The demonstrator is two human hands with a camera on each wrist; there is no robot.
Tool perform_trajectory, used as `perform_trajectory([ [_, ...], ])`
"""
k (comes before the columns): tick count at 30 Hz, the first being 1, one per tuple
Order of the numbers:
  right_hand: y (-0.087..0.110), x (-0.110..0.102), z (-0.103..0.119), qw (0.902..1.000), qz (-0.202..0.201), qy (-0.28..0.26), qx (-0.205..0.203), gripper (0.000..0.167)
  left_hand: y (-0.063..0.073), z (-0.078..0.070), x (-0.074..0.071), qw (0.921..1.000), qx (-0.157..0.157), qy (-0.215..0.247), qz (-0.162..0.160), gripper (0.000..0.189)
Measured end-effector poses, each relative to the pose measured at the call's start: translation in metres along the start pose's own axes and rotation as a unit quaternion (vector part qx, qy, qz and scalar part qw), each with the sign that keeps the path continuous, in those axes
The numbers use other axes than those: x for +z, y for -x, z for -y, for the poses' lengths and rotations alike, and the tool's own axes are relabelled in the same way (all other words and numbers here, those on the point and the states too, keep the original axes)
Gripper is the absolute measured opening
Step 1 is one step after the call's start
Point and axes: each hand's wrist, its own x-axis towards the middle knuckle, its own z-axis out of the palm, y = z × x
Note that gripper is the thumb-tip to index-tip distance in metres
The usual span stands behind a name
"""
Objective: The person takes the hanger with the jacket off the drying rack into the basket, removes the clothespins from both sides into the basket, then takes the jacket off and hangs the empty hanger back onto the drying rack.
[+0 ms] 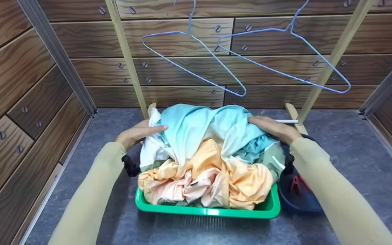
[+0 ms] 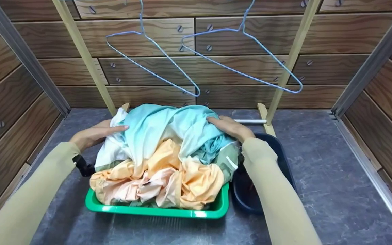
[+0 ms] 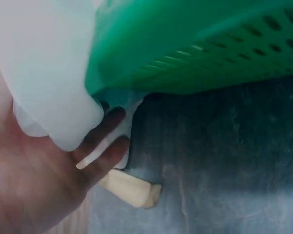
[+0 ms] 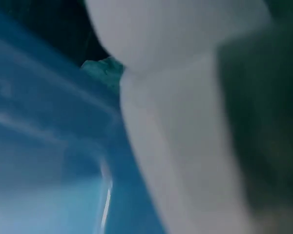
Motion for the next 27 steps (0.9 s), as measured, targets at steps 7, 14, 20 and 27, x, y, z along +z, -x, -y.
perform_trajectory([
  [7,-0.006,0.004,0.0,0.9984,-0.018,-0.029,-0.046,0.09,-0.006,-0.018,0.005,0.9968,0.009,-0.079,-0.003,0.106],
  [14,-0.013,0.013,0.006,0.9878,-0.05,-0.003,-0.147,0.06,-0.006,-0.016,0.005,0.992,0.053,-0.103,-0.049,0.067],
  [20,-0.012,0.02,0.008,0.9681,-0.111,0.054,-0.218,0.043,-0.006,-0.016,0.007,0.9883,0.11,-0.077,-0.073,0.027],
  [27,-0.01,0.025,0.014,0.9565,-0.159,0.042,-0.241,0.044,-0.005,-0.019,0.012,0.9822,0.139,-0.076,-0.101,0.039],
])
